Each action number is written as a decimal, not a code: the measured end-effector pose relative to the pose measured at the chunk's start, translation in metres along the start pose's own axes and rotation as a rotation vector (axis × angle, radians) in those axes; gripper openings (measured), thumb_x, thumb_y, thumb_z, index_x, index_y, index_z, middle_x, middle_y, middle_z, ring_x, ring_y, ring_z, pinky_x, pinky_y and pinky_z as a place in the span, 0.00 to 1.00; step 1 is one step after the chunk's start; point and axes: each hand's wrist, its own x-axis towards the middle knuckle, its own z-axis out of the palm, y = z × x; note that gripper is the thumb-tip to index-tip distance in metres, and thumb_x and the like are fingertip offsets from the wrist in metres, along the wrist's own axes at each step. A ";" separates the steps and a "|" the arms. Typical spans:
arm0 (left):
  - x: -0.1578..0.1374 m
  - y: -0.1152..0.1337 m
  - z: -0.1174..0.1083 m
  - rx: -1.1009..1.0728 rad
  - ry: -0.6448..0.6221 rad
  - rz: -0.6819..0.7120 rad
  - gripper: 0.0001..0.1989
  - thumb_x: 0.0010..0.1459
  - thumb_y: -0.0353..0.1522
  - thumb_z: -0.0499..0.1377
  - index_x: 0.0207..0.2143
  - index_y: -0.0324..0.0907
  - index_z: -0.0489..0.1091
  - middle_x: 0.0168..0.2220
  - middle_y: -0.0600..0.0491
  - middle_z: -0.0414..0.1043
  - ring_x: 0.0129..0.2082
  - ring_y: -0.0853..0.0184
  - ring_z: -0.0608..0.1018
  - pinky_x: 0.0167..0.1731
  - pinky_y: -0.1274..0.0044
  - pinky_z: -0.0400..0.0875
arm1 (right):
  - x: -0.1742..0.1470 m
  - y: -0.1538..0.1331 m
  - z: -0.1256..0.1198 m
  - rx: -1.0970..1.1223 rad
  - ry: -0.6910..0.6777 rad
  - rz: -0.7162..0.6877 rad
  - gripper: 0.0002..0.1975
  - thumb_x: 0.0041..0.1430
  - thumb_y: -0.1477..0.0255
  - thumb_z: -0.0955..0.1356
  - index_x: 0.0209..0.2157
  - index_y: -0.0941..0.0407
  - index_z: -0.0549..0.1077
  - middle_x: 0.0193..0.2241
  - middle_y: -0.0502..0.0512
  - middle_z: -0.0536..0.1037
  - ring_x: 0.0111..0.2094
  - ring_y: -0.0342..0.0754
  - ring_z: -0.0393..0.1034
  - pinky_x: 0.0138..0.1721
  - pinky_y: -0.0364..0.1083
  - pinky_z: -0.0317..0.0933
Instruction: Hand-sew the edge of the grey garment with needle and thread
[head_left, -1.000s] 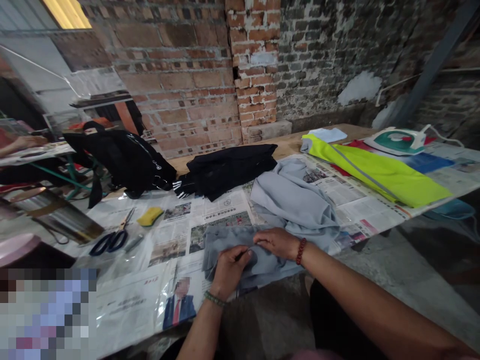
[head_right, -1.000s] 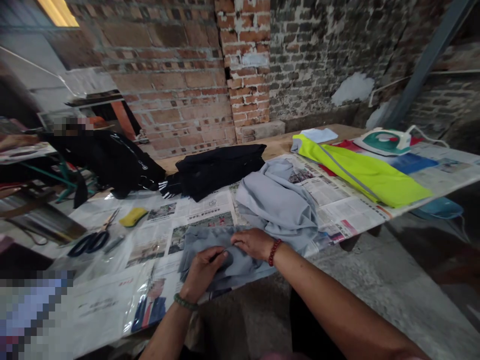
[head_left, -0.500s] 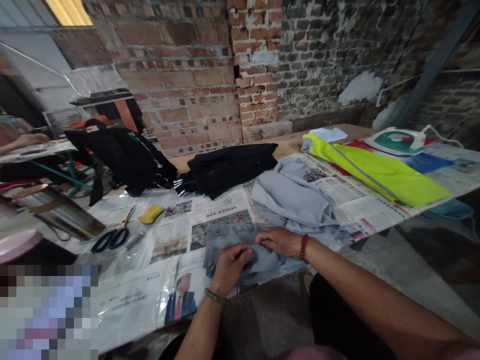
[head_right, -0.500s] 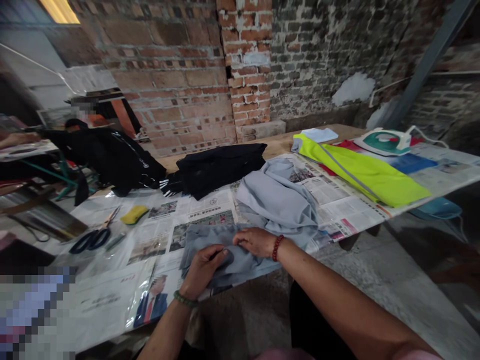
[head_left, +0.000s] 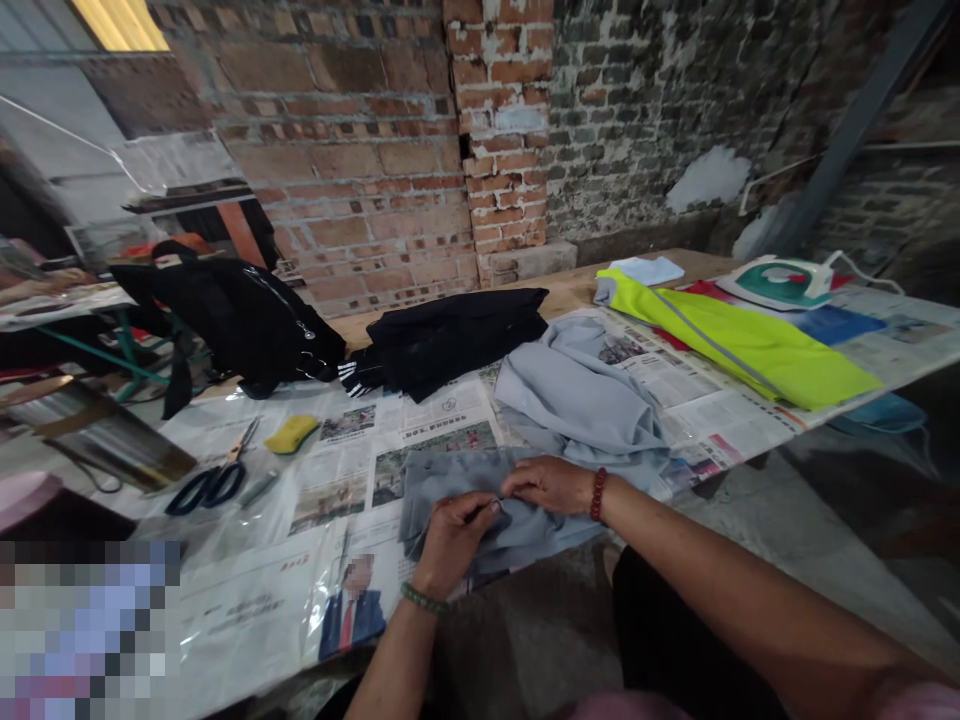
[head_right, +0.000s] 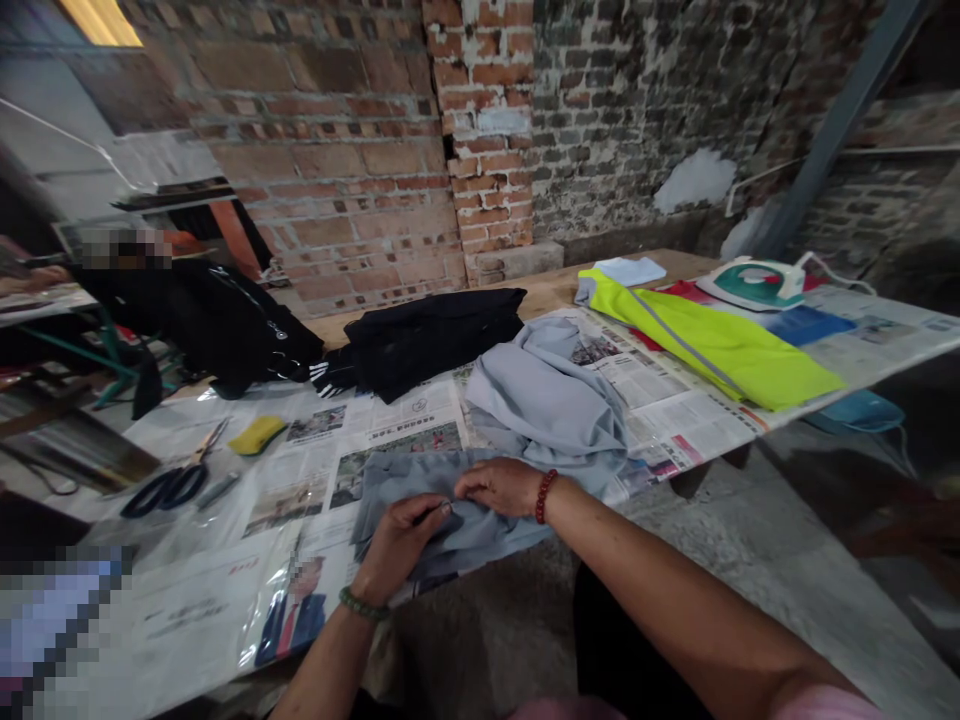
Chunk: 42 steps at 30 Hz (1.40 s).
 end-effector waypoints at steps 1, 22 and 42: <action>0.000 -0.001 0.000 0.010 -0.014 0.015 0.10 0.50 0.36 0.56 0.23 0.41 0.73 0.19 0.55 0.68 0.22 0.70 0.67 0.22 0.79 0.61 | 0.001 0.000 0.000 -0.011 -0.002 -0.007 0.11 0.58 0.74 0.60 0.36 0.53 0.73 0.28 0.50 0.70 0.31 0.42 0.65 0.35 0.40 0.58; -0.001 -0.008 0.000 0.060 0.040 0.078 0.11 0.51 0.36 0.55 0.24 0.40 0.73 0.18 0.56 0.65 0.21 0.71 0.65 0.22 0.80 0.61 | 0.023 -0.020 -0.002 0.411 -0.056 0.210 0.19 0.49 0.81 0.61 0.44 0.58 0.66 0.19 0.44 0.71 0.19 0.38 0.60 0.22 0.38 0.55; -0.004 0.001 -0.005 -0.067 -0.012 -0.066 0.14 0.49 0.39 0.55 0.19 0.39 0.68 0.17 0.59 0.57 0.19 0.74 0.59 0.19 0.82 0.54 | -0.007 -0.028 0.039 -0.274 0.446 -0.082 0.05 0.57 0.72 0.63 0.31 0.56 0.70 0.28 0.53 0.71 0.33 0.47 0.58 0.37 0.47 0.50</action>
